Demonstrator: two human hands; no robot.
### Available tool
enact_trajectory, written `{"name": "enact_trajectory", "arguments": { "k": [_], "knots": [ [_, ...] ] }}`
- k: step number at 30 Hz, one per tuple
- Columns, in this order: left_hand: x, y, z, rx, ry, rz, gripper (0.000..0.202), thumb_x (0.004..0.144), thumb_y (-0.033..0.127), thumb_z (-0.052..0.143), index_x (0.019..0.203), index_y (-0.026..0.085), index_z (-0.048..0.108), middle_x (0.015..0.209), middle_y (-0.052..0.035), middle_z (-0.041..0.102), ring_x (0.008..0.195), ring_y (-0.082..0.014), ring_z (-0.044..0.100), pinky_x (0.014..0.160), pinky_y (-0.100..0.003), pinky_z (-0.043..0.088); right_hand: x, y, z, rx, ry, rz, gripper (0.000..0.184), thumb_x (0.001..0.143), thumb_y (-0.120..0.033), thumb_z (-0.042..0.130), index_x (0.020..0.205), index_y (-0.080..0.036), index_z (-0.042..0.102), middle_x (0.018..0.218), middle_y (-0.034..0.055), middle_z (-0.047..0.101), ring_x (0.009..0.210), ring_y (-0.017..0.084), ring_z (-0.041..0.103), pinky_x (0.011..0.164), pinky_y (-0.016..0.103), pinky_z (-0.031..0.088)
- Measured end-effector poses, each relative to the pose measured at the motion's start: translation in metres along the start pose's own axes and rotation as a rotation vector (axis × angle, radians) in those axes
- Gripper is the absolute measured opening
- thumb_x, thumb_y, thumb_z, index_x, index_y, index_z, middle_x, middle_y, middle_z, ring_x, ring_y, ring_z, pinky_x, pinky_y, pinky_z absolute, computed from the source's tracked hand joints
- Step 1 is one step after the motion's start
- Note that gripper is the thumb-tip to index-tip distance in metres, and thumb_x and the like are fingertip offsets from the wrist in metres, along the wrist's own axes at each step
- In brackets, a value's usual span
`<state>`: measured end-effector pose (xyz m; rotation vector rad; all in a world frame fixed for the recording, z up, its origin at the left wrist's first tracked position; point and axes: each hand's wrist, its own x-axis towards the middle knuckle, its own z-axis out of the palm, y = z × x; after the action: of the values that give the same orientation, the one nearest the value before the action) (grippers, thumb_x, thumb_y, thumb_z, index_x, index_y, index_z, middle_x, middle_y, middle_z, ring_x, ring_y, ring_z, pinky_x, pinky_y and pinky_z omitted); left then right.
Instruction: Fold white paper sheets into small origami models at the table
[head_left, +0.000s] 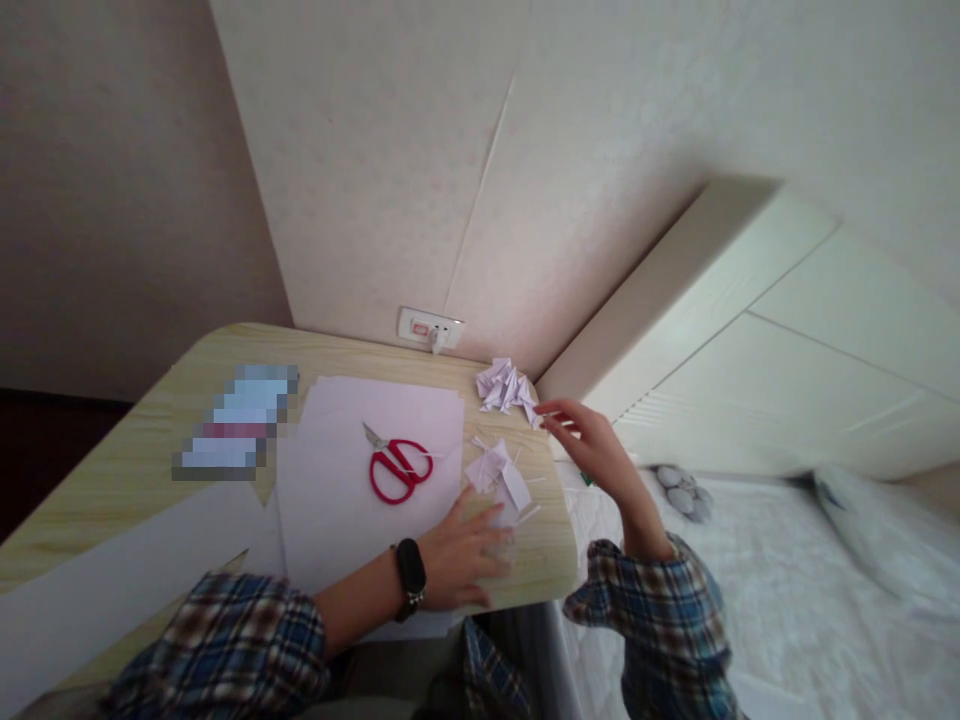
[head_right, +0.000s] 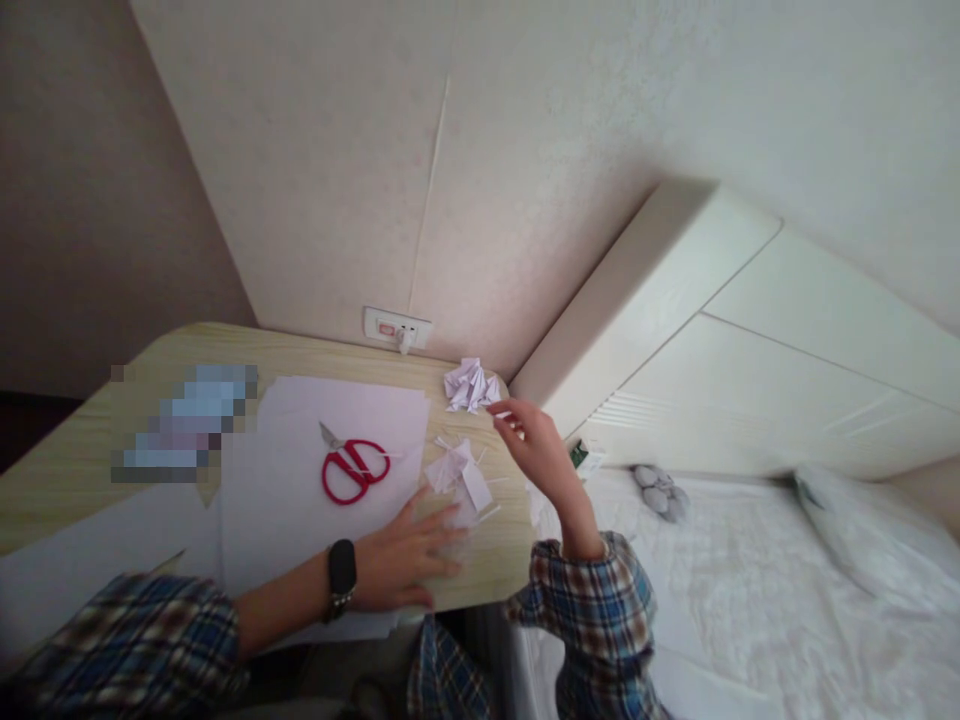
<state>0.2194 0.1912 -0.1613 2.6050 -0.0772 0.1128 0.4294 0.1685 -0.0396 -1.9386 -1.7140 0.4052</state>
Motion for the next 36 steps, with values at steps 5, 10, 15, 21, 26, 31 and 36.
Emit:
{"name": "enact_trajectory", "arguments": {
  "k": [5,10,15,21,26,31,36],
  "knots": [
    [-0.011,-0.017,-0.026,0.088,0.168,-0.165,0.038,0.087,0.020,0.057,0.124,0.029,0.057,0.149,-0.0066,0.039,0.141,-0.0343,0.023,0.108,-0.069,0.009,-0.034,0.012,0.033,-0.040,-0.166,-0.018,0.018,0.087,-0.015,0.047,0.096,-0.017,0.063,0.093,0.0074,0.069,0.078,0.015,0.066,0.070,0.029,0.054],
    [-0.054,-0.027,-0.056,0.143,0.277,-0.413,0.027,0.085,0.015,0.057,0.111,0.023,0.063,0.126,-0.0096,0.058,0.120,-0.0281,0.048,0.099,-0.051,0.037,-0.033,0.000,0.065,-0.106,-0.317,-0.102,0.020,0.087,-0.011,0.050,0.101,-0.018,0.063,0.105,0.0076,0.066,0.088,0.015,0.064,0.079,0.027,0.051],
    [-0.083,-0.030,-0.052,0.207,0.247,-0.593,0.012,0.082,0.017,0.062,0.093,0.016,0.063,0.107,-0.0099,0.063,0.103,-0.0289,0.054,0.083,-0.043,0.045,0.005,-0.023,0.112,-0.233,-0.376,-0.130,0.031,0.083,-0.012,0.057,0.114,-0.016,0.056,0.118,0.0101,0.059,0.093,0.017,0.063,0.083,0.029,0.049],
    [-0.085,-0.032,-0.051,0.170,0.243,-0.583,0.011,0.089,0.015,0.050,0.086,0.017,0.060,0.097,-0.0070,0.067,0.095,-0.0228,0.060,0.087,-0.038,0.046,0.029,-0.032,0.132,-0.362,-0.360,-0.042,0.016,0.089,-0.013,0.046,0.094,-0.015,0.060,0.098,0.0114,0.065,0.089,0.021,0.063,0.078,0.031,0.048],
    [-0.092,-0.029,-0.065,0.077,0.333,-0.626,0.018,0.095,0.016,0.039,0.093,0.015,0.057,0.094,-0.0081,0.067,0.087,-0.0216,0.064,0.077,-0.034,0.049,0.020,-0.016,0.100,-0.358,-0.225,0.106,0.017,0.087,-0.007,0.046,0.092,-0.013,0.061,0.096,0.0137,0.065,0.091,0.023,0.062,0.081,0.033,0.046],
    [-0.089,-0.019,-0.075,0.148,0.415,-0.495,0.017,0.094,0.012,0.041,0.089,0.015,0.056,0.092,-0.0062,0.065,0.087,-0.0197,0.062,0.079,-0.032,0.049,0.008,-0.026,0.085,-0.204,-0.110,0.105,0.021,0.089,-0.015,0.049,0.108,-0.013,0.056,0.118,0.0160,0.057,0.096,0.022,0.060,0.088,0.037,0.045],
    [-0.083,0.000,-0.082,0.357,0.397,-0.346,0.020,0.091,0.006,0.041,0.092,0.013,0.059,0.089,-0.0079,0.067,0.081,-0.0213,0.062,0.073,-0.034,0.052,0.002,-0.046,0.105,0.071,-0.191,0.042,0.017,0.088,-0.029,0.052,0.097,-0.017,0.059,0.099,0.0068,0.066,0.074,0.014,0.061,0.070,0.027,0.049]
  ]
}}
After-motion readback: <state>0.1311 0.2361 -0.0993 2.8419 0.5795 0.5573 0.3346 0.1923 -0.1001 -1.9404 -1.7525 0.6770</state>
